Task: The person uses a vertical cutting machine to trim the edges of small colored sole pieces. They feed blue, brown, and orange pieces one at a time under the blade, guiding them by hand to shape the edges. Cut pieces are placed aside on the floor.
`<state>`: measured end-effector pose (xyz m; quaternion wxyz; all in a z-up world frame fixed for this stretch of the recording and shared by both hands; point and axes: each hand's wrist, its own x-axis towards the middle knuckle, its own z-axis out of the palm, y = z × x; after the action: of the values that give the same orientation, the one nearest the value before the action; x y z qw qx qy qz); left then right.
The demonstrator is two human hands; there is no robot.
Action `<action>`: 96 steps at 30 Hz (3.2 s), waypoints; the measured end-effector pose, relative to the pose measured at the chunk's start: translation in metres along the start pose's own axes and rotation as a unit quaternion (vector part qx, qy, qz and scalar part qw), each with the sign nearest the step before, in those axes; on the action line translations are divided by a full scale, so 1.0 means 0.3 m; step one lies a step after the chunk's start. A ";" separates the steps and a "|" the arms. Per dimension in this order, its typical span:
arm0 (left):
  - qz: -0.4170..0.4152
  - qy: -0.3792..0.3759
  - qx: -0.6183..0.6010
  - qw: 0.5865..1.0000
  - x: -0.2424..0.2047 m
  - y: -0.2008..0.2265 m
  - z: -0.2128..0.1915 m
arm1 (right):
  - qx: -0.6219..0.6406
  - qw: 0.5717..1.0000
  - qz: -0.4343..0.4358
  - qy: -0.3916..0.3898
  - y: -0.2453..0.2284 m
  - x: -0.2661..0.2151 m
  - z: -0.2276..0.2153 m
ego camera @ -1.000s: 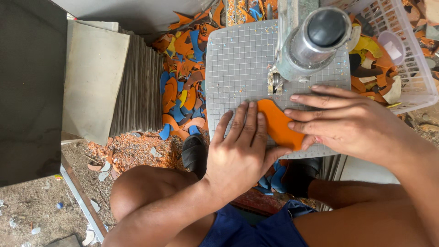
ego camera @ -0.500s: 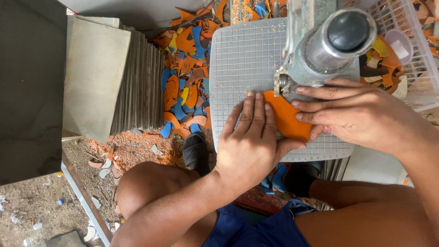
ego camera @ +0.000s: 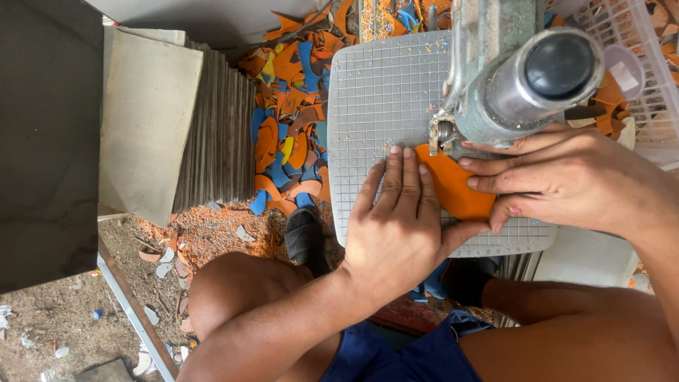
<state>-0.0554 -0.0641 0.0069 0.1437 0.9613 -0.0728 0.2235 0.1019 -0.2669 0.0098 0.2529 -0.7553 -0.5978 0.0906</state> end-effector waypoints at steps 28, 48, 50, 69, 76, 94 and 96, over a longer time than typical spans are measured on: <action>-0.005 -0.046 0.006 0.999 0.021 -0.009 0.005 | -0.080 0.996 0.026 0.021 -0.033 -0.009 0.021; 0.082 -0.090 -0.015 0.992 0.060 -0.111 -0.002 | -0.032 0.987 0.084 0.132 -0.130 0.036 0.033; 0.092 -0.097 -0.012 0.991 0.065 -0.123 -0.007 | -0.004 0.985 0.105 0.138 -0.137 0.035 0.044; 0.097 -0.059 -0.035 0.993 0.085 -0.169 -0.026 | -0.035 0.971 0.133 0.197 -0.157 0.020 0.103; -0.010 -0.099 -0.004 0.995 0.011 -0.034 -0.066 | -0.025 0.990 0.085 0.110 -0.108 -0.010 0.059; 0.031 -0.028 0.018 0.999 -0.001 -0.009 0.024 | -0.166 0.979 0.119 -0.031 -0.075 0.074 0.025; 0.037 -0.040 0.014 0.998 0.003 -0.020 0.021 | -0.166 0.979 0.118 -0.025 -0.072 0.076 0.025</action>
<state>-0.0508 -0.0602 0.0004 0.1192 0.9680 -0.1109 0.1912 0.0861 -0.2399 0.0177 0.0967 -0.8497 -0.5170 0.0379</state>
